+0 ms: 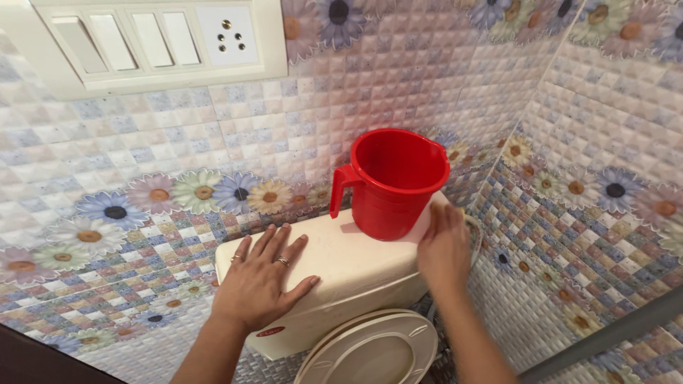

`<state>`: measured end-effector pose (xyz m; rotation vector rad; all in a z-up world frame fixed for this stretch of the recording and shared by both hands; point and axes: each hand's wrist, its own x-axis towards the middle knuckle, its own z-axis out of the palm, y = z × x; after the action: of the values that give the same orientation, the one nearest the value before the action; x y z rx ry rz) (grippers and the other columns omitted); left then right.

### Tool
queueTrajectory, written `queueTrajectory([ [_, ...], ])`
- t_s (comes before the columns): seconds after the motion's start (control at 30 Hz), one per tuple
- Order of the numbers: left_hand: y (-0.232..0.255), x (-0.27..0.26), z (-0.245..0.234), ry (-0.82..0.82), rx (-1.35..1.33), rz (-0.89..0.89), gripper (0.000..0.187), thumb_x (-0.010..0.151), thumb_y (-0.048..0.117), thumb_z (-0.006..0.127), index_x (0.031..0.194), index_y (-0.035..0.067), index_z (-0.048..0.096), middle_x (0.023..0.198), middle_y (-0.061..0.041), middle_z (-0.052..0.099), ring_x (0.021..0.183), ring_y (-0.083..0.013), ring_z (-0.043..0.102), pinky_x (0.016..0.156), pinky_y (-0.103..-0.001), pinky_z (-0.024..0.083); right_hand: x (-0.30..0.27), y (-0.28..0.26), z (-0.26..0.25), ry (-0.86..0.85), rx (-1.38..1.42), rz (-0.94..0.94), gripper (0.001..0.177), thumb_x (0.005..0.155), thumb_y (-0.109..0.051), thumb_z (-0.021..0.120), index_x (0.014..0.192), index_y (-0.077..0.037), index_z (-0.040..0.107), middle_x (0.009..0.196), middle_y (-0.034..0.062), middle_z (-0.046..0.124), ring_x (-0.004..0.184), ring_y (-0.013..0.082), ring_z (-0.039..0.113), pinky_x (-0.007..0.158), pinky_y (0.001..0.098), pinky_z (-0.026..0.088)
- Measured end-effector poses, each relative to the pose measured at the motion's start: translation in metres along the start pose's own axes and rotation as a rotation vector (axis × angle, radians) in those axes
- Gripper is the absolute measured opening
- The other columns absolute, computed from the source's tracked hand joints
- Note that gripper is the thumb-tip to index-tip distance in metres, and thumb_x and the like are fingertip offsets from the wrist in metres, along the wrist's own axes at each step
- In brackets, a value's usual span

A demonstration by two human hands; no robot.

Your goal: The person pours water from a plastic bottle into a red bucket, then uses a sponge to wipe the exterior of the toilet cistern. The person repeatedly wipes the top, sides, and front of the cistern while holding the bucket.

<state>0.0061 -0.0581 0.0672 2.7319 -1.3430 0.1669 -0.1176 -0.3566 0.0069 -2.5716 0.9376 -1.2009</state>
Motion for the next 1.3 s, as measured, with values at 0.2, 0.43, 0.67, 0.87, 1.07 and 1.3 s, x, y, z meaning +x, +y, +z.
queueTrajectory([
  [0.2,-0.004,-0.001,0.007,0.067,-0.044,0.006,0.072,0.094,0.063,0.039,0.156,0.026,0.041,0.166,-0.011,0.029,0.153,-0.0320,0.021,0.119,-0.053,0.014,-0.043,-0.028,-0.013,-0.006,0.109,-0.074,0.049,0.092,-0.005,0.043,0.139,-0.002,0.055,0.148,0.0233,0.050,0.140,0.0421,0.044,0.113,0.0516,0.037],
  [0.43,-0.013,-0.001,0.022,0.213,-0.127,0.039,0.057,0.098,0.045,0.039,0.149,0.021,0.051,0.159,-0.010,0.041,0.146,-0.0289,0.030,0.118,-0.053,0.018,-0.033,-0.037,-0.019,0.026,0.119,0.046,0.041,0.092,-0.003,0.048,0.130,-0.007,0.064,0.146,0.0177,0.055,0.137,0.0371,0.050,0.113,0.0471,0.041],
  [0.67,-0.018,-0.004,0.027,0.292,-0.303,0.049,0.048,0.101,0.034,0.038,0.139,0.013,0.058,0.150,-0.009,0.050,0.144,-0.0278,0.038,0.120,-0.049,0.021,-0.104,-0.131,-0.012,-0.083,0.243,-0.301,0.052,0.087,-0.004,0.051,0.139,-0.003,0.058,0.143,0.0199,0.057,0.140,0.0353,0.049,0.118,0.0466,0.035],
  [0.87,-0.016,-0.006,0.023,0.412,-0.394,0.083,0.047,0.101,0.030,0.042,0.139,0.008,0.057,0.143,-0.013,0.056,0.139,-0.0301,0.047,0.118,-0.047,0.028,-0.042,-0.163,0.009,-0.255,0.265,-0.311,0.047,0.093,-0.013,0.053,0.138,0.000,0.056,0.144,0.0230,0.054,0.139,0.0383,0.045,0.115,0.0455,0.034],
  [1.07,-0.016,-0.011,0.021,0.544,-0.517,0.100,0.055,0.096,0.025,0.049,0.145,0.002,0.049,0.147,-0.024,0.051,0.134,-0.0398,0.048,0.113,-0.047,0.036,-0.042,-0.188,0.021,-0.324,0.268,-0.422,0.051,0.090,-0.013,0.051,0.139,0.002,0.053,0.147,0.0228,0.052,0.141,0.0361,0.043,0.116,0.0442,0.036],
  [1.3,-0.019,-0.013,0.018,0.579,-0.570,0.086,0.058,0.095,0.024,0.051,0.149,0.003,0.046,0.149,-0.024,0.048,0.138,-0.0407,0.047,0.115,-0.046,0.037,-0.073,-0.168,-0.009,-0.429,0.266,-0.579,0.054,0.088,-0.012,0.051,0.141,0.000,0.051,0.151,0.0191,0.050,0.144,0.0319,0.044,0.119,0.0452,0.031],
])
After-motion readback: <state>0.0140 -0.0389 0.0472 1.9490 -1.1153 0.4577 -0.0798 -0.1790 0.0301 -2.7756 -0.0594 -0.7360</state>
